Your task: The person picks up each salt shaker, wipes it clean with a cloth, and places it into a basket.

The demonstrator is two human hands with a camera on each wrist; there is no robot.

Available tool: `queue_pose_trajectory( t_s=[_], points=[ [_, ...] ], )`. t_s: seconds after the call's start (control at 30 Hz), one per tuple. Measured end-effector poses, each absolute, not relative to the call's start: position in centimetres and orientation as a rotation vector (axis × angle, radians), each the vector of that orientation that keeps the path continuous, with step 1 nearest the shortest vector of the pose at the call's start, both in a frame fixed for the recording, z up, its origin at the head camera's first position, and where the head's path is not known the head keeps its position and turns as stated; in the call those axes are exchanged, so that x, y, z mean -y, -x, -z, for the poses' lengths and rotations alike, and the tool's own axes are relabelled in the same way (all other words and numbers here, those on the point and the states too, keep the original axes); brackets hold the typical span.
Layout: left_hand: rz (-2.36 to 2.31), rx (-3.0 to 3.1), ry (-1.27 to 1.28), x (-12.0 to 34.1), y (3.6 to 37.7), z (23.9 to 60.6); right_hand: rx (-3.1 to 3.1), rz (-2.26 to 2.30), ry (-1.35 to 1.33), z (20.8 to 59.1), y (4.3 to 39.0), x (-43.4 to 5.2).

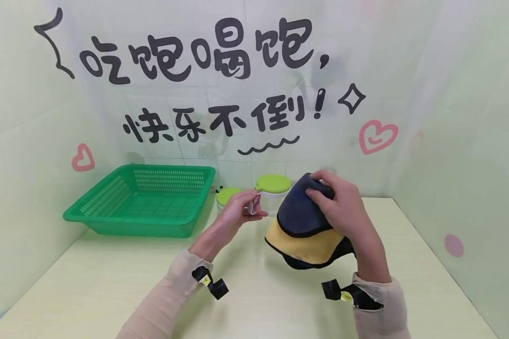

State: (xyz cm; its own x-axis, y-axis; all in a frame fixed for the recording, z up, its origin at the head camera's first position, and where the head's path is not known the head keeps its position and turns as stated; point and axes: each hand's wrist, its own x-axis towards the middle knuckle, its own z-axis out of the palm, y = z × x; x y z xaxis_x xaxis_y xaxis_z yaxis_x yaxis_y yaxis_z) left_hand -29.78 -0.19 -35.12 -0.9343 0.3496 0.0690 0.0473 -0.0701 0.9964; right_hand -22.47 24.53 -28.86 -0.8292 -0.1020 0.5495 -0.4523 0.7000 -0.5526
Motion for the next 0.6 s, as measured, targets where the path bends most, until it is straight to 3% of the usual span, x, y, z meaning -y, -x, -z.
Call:
queue_pose_trajectory(
  t_s=[0.6],
  points=[
    [-2.159, -2.103, -0.402, -0.6, 29.2, 35.0, 2.508, -0.657, -0.627, 32.6, 25.0, -19.4]
  ],
)
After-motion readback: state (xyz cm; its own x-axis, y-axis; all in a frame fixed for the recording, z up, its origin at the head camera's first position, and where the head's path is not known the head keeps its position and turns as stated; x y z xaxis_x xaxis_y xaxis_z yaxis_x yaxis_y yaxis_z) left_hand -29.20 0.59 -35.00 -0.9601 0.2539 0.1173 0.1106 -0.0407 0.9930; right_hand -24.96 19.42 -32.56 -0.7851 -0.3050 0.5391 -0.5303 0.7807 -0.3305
